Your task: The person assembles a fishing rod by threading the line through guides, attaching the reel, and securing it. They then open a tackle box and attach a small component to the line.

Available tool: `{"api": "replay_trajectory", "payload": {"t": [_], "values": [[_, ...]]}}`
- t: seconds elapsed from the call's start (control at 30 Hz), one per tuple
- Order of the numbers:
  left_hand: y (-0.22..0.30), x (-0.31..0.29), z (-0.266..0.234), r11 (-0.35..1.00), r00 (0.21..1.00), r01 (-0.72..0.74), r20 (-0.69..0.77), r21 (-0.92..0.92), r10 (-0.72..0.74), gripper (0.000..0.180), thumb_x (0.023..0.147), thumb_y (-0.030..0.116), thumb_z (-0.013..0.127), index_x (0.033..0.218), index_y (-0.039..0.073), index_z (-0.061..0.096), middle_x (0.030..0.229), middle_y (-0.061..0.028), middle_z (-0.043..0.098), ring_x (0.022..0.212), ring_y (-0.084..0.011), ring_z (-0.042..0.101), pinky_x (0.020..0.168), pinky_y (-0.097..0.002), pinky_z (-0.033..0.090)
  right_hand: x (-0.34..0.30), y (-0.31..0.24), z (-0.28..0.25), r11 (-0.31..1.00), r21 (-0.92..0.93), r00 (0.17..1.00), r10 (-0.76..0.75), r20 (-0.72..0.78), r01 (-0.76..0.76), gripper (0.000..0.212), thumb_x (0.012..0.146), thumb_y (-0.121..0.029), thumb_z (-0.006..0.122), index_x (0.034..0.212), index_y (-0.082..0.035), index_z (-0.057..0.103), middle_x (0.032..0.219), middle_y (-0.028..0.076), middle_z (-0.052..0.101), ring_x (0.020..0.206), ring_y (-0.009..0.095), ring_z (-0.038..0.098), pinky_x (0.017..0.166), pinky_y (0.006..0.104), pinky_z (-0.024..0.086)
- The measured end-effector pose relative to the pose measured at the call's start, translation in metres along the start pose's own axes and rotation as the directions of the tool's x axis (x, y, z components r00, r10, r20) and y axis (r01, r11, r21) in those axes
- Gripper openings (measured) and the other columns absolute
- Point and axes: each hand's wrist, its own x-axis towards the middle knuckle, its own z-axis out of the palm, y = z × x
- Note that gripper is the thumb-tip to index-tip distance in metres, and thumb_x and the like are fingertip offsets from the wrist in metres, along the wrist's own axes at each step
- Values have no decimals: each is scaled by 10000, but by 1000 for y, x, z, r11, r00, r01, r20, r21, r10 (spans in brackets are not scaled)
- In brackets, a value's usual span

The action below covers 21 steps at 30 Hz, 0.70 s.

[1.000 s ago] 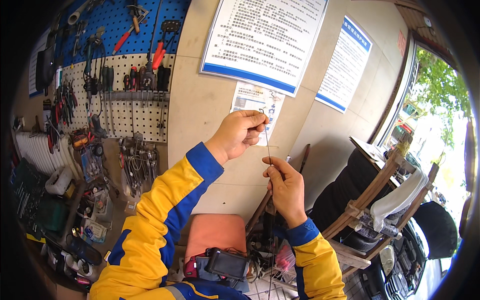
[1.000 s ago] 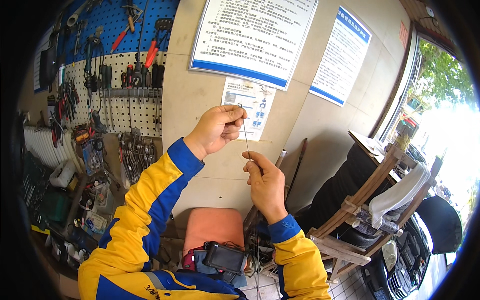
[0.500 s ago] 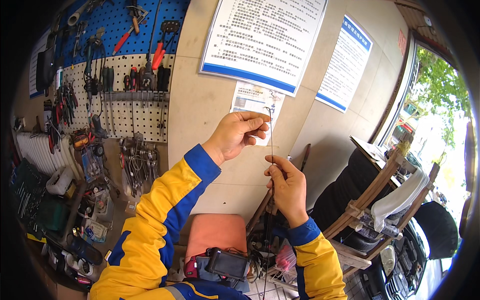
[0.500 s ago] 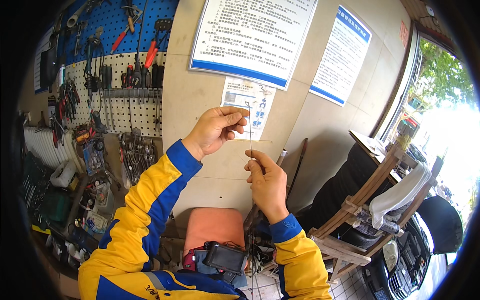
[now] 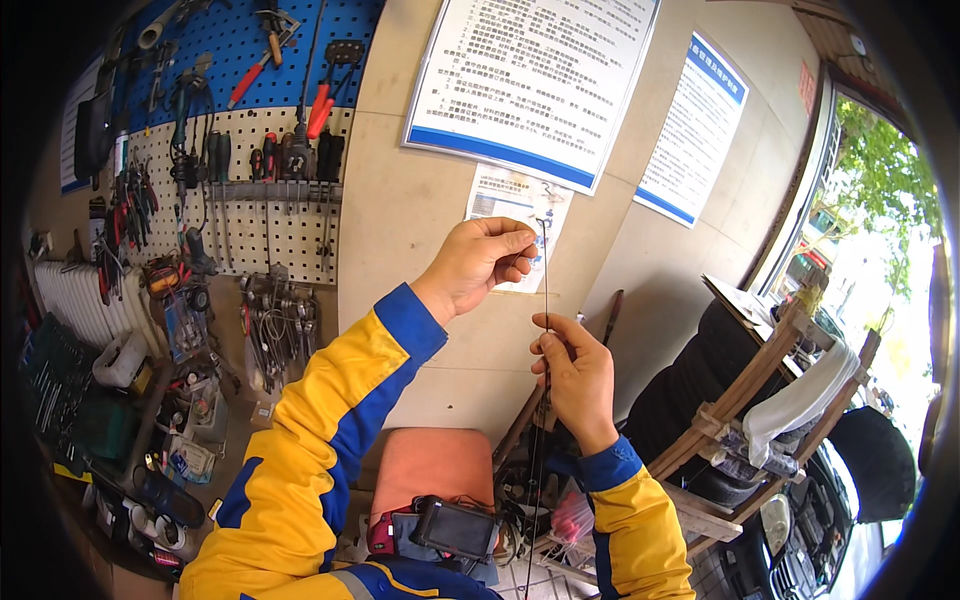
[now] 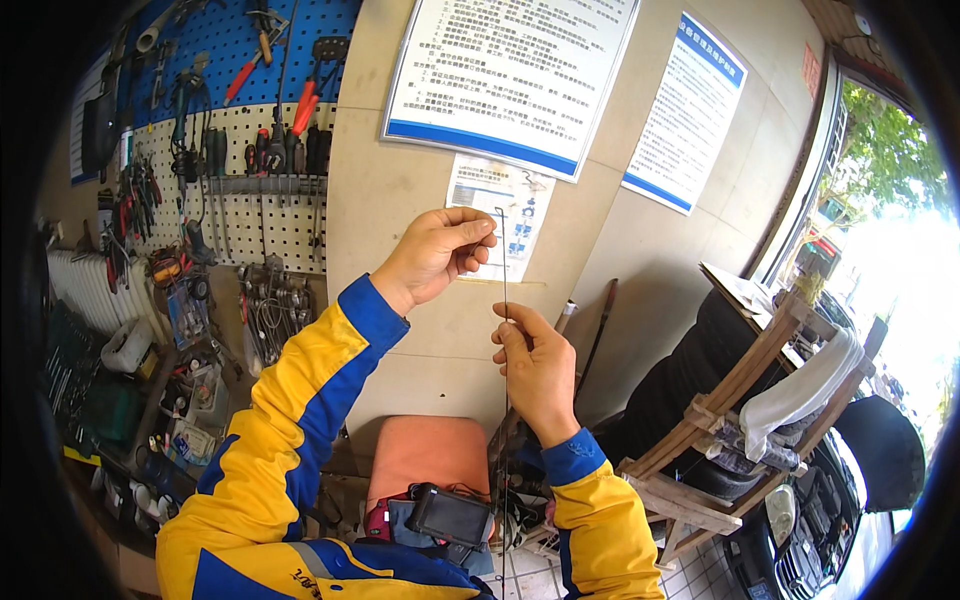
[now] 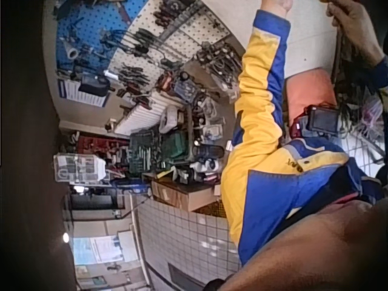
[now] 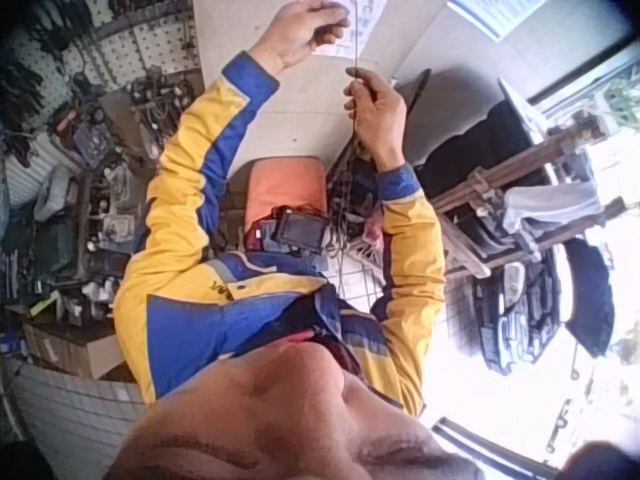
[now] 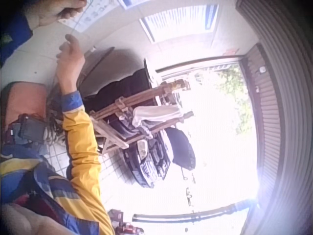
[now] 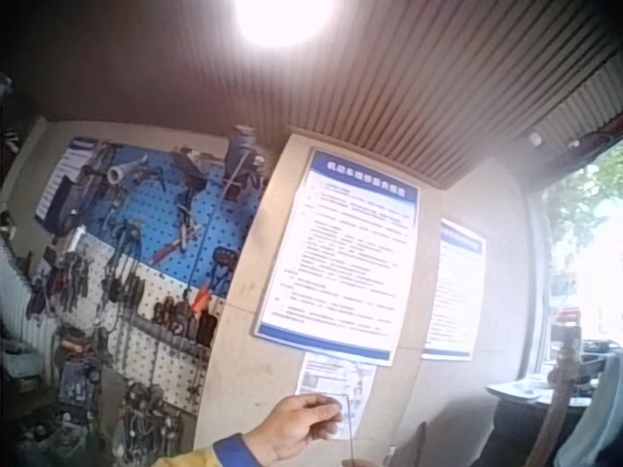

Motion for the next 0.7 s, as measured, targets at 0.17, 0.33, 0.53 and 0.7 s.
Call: {"api": "replay_trajectory", "payload": {"t": [0.17, 0.33, 0.53, 0.7], "values": [[-5, 3, 6, 996, 995, -67, -75, -55, 63, 146, 996, 117, 701, 1095, 9, 710, 966, -67, 726, 788, -120, 683, 701, -252, 576, 1, 0, 1, 1000, 6, 1000, -8, 4, 8, 260, 1030, -102, 603, 1259, -56, 717, 877, 18, 700, 687, 60, 624, 613, 233, 531], [-8, 2, 12, 995, 990, -94, -111, -42, 89, 197, 1003, 118, 690, 1158, -3, 702, 1012, -82, 733, 869, -150, 700, 791, -273, 583, 1, 1, -2, 1000, 16, 1000, -15, 0, 15, 256, 1032, -102, 604, 1257, -49, 714, 881, 19, 700, 687, 58, 617, 609, 232, 528], [-10, 0, 17, 999, 993, -46, -106, 10, 46, 190, 997, 145, 704, 1121, 2, 722, 990, -77, 737, 871, -153, 703, 796, -285, 581, 2, 3, -3, 999, 29, 1000, -15, -1, 15, 255, 1030, -98, 608, 1257, -55, 716, 878, 15, 697, 684, 56, 612, 607, 230, 528], [-10, 3, 20, 999, 995, -21, -96, 41, 24, 183, 988, 178, 718, 1050, 7, 735, 924, -69, 733, 818, -155, 711, 715, -274, 574, 3, 3, -4, 999, 23, 1000, -22, -2, 22, 255, 1027, -96, 609, 1254, -51, 717, 872, 14, 695, 678, 54, 609, 596, 229, 520]]}}
